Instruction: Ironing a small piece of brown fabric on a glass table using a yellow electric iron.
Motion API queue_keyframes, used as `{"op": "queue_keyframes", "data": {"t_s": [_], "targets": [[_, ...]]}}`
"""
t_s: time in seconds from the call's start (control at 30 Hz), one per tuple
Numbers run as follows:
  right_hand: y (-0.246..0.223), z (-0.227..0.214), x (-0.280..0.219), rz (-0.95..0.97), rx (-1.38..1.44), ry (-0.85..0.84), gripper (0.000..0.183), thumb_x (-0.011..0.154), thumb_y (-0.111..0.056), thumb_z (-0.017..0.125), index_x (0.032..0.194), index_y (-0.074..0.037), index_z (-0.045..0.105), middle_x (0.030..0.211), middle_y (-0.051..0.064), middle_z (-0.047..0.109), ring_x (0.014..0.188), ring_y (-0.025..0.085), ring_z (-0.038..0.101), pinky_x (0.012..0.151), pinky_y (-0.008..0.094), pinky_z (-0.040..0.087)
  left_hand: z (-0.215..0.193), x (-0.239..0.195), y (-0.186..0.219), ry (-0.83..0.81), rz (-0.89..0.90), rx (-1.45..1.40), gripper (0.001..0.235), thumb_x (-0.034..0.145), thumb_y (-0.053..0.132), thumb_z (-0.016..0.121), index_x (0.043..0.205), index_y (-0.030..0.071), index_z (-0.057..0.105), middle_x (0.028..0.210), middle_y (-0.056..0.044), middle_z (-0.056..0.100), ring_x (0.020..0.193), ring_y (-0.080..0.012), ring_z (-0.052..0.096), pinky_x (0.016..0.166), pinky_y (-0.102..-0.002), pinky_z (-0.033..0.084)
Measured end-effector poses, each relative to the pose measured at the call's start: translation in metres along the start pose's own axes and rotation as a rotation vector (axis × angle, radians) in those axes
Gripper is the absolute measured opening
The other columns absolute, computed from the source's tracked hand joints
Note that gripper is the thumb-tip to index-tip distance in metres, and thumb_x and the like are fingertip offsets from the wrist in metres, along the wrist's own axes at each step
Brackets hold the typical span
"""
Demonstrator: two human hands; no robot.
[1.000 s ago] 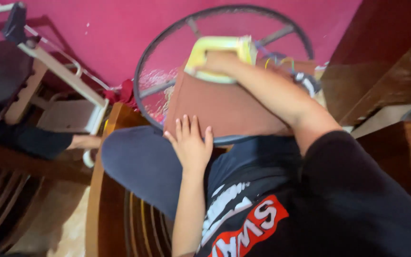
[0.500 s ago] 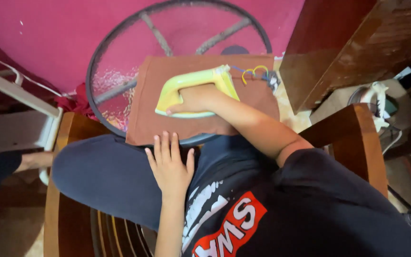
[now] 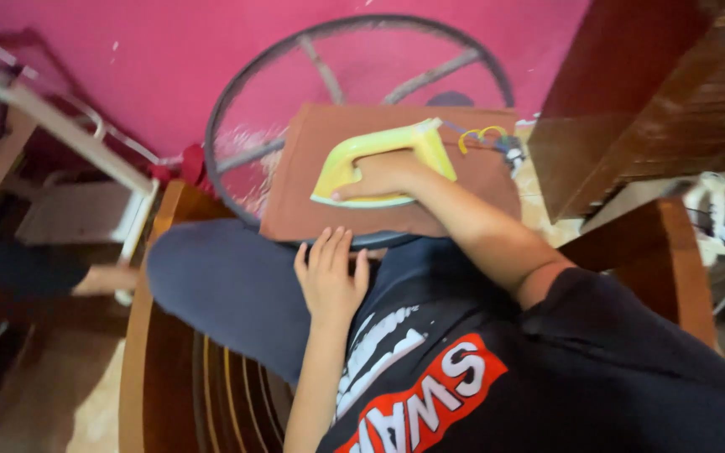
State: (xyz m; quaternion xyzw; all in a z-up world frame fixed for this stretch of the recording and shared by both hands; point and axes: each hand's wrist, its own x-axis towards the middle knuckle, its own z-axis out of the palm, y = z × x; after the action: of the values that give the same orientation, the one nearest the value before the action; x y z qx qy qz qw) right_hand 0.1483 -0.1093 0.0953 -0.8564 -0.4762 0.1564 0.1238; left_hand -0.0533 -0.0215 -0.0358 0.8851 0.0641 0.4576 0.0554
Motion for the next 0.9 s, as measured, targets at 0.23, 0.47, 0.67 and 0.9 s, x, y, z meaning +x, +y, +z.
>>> {"op": "queue_keyframes", "data": {"t_s": [0.23, 0.47, 0.67, 0.9], "targets": [[-0.018, 0.006, 0.008, -0.099, 0.000, -0.077, 0.092, 0.076, -0.079, 0.061, 0.131, -0.005, 0.065, 0.136, 0.021, 0.065, 0.132, 0.038, 0.057, 0.109, 0.053, 0.045, 0.000, -0.002, 0.002, 0.033, -0.016, 0.001, 0.041, 0.091, 0.036, 0.071, 0.124, 0.012, 0.071, 0.120, -0.004, 0.070, 0.120, -0.0236, 0.064, 0.110, -0.050, 0.037], [-0.053, 0.014, 0.011, -0.170, 0.011, 0.029, 0.090, 0.081, -0.076, 0.062, 0.131, -0.001, 0.063, 0.131, 0.023, 0.067, 0.128, 0.039, 0.059, 0.106, 0.054, 0.047, 0.000, 0.000, 0.004, 0.041, -0.020, 0.014, 0.034, 0.094, 0.034, 0.069, 0.118, 0.010, 0.071, 0.115, -0.006, 0.065, 0.119, -0.0246, 0.062, 0.105, -0.050, 0.038], [-0.003, 0.001, -0.035, 0.004, -0.083, -0.102, 0.087, 0.081, -0.079, 0.058, 0.130, -0.007, 0.066, 0.134, 0.019, 0.067, 0.130, 0.036, 0.059, 0.109, 0.050, 0.046, 0.000, -0.003, 0.005, -0.010, -0.045, 0.036, 0.032, 0.095, 0.034, 0.067, 0.118, 0.011, 0.070, 0.116, -0.005, 0.063, 0.122, -0.0250, 0.060, 0.106, -0.049, 0.038], [0.043, -0.027, -0.068, 0.134, -0.013, -0.064, 0.085, 0.078, -0.075, 0.063, 0.129, -0.007, 0.067, 0.134, 0.021, 0.068, 0.130, 0.038, 0.059, 0.109, 0.052, 0.047, -0.006, 0.003, 0.006, -0.104, -0.101, 0.088, 0.050, 0.090, 0.039, 0.068, 0.132, 0.012, 0.063, 0.128, -0.012, 0.058, 0.130, -0.0337, 0.053, 0.107, -0.054, 0.039]]}}
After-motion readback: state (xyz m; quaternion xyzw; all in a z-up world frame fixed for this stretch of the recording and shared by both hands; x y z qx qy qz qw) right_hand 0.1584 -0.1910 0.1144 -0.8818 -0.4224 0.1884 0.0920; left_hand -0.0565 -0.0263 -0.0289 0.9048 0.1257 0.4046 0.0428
